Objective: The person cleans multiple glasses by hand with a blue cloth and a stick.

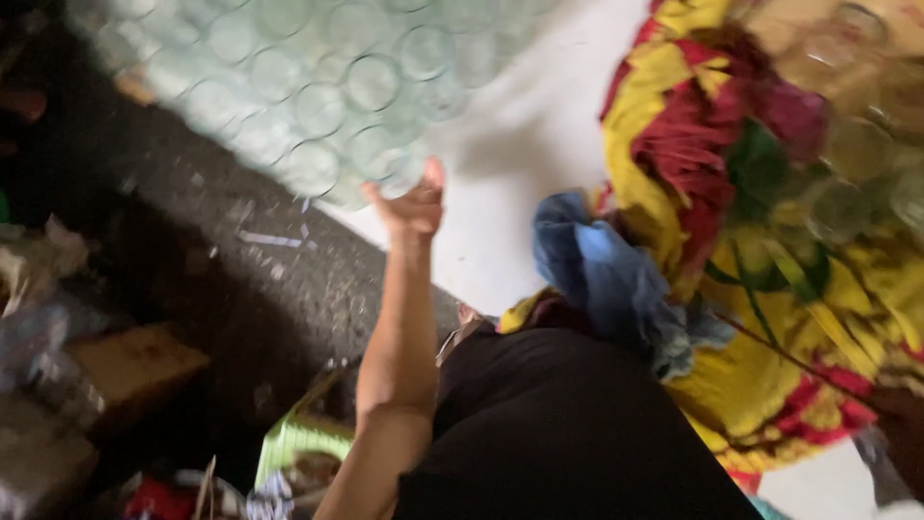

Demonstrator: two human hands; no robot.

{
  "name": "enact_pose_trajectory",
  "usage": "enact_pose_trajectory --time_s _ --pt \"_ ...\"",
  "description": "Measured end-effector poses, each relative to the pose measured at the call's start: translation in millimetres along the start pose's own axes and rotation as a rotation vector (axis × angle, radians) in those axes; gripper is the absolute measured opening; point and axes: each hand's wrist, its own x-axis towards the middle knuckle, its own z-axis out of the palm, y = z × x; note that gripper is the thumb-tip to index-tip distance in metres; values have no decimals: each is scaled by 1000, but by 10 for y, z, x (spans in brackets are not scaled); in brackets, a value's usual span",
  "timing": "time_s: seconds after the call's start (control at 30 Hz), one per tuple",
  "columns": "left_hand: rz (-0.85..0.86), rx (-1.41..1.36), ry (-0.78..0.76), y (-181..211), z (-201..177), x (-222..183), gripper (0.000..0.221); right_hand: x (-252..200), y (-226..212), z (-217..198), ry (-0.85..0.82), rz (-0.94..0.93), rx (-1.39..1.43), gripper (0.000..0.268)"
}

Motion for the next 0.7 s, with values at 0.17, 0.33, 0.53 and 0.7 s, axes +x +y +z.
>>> enact_pose_trajectory --time_s 0.17,0.33,0.53,0.7 --pt "-471 113 -560 231 -354 120 92 -692 -594 402 5 182 -199 30" --pt "59 717 -78 -1092 615 -1502 80 -14 -1074 -499 -82 494 153 27" --pt "-580 1326 -1058 -1867 1372 -3260 70 1076 -1071 -544 -6 861 629 33" --pt "-369 1407 -1119 -2292 1725 -4249 66 1147 -823 -1963 853 903 1011 92"
